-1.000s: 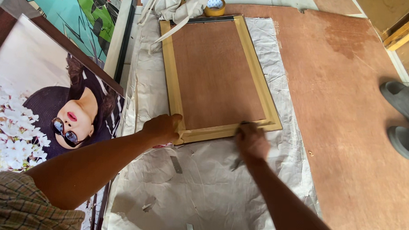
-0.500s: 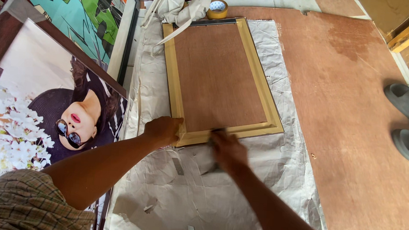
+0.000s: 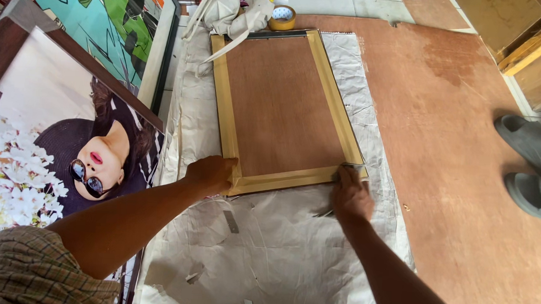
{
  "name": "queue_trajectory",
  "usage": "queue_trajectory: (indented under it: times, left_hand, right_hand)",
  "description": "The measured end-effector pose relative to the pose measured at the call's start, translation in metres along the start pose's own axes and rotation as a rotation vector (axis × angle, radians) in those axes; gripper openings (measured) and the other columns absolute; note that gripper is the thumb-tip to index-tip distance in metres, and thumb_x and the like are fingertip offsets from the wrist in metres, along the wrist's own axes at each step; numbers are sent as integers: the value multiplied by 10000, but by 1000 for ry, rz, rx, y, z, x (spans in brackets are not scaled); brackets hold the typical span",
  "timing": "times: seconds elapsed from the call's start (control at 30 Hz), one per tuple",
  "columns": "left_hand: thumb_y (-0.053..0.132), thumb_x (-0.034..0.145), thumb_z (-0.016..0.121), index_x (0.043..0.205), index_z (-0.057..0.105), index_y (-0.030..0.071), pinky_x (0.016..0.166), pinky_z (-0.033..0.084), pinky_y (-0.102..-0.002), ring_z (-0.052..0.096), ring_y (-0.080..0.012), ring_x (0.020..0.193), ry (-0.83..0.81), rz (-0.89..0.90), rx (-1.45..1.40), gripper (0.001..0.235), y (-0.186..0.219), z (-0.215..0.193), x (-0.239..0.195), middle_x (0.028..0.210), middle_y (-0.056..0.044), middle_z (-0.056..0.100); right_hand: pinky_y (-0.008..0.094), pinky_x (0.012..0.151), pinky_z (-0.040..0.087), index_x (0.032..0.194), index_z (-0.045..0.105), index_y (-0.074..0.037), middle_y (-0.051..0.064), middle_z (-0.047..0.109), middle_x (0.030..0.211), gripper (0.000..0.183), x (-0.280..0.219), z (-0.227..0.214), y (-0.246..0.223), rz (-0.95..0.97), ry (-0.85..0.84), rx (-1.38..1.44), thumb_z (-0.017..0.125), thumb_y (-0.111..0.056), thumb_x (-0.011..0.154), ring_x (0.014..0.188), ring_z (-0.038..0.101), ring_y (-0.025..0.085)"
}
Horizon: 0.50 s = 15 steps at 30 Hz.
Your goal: The person applies masking tape along the edges of a rectangular frame lying on a protective sheet. They smooth the tape, trim excess with a blade, and reposition the frame to continue taping the remaining sides. The person then flips the frame to reveal a printed image of the Leaning Tower of Pisa.
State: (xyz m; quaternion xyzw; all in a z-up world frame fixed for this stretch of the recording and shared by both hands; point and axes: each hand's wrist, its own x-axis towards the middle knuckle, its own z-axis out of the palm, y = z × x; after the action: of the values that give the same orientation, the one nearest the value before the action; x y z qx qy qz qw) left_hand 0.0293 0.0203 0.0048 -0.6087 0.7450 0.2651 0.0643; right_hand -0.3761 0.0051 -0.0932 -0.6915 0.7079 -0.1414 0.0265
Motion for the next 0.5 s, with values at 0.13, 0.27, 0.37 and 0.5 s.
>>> queue_trajectory:
  times: [0.13,0.27,0.37,0.5]
  left_hand:
    - [282,1003,768,1747,453,226,1040,646,-555,774,-453,1241,11,-2,-13,810,-5,7,7,1287,-266,772]
    - [279,991,774,1753,437,226,1039,643,-576,772,-458,1244,4,-7,-35,836,-8,10,10,1296,-265,776]
    - [293,968,784,1736,471,245,1053,638,-577,767,-461,1256,15,-20,-77,830,-15,9,9,1315,-259,776]
    - [299,963,763,1729,496,271,1057,635,-559,761,-444,1274,27,-14,-81,812,-20,12,11,1345,-236,768]
  right_hand:
    - [597,1033,668,1453,681,-336,-49,644,1529,446,-17,20,-60,-28,-68,85,589,-279,1020,1233,730,392]
    - [560,990,687,1486,608,-360,-92,586,1555,457,-40,23,-123,-155,-246,78,588,-300,1033,1237,701,326]
    - [533,940,701,1519,593,-336,-70,579,1558,464,-54,23,-166,-271,-297,73,592,-289,1057,1229,695,299]
    - [572,895,715,1604,519,-263,-27,499,1614,537,-67,29,-203,-471,-336,38,581,-237,1071,1221,655,345]
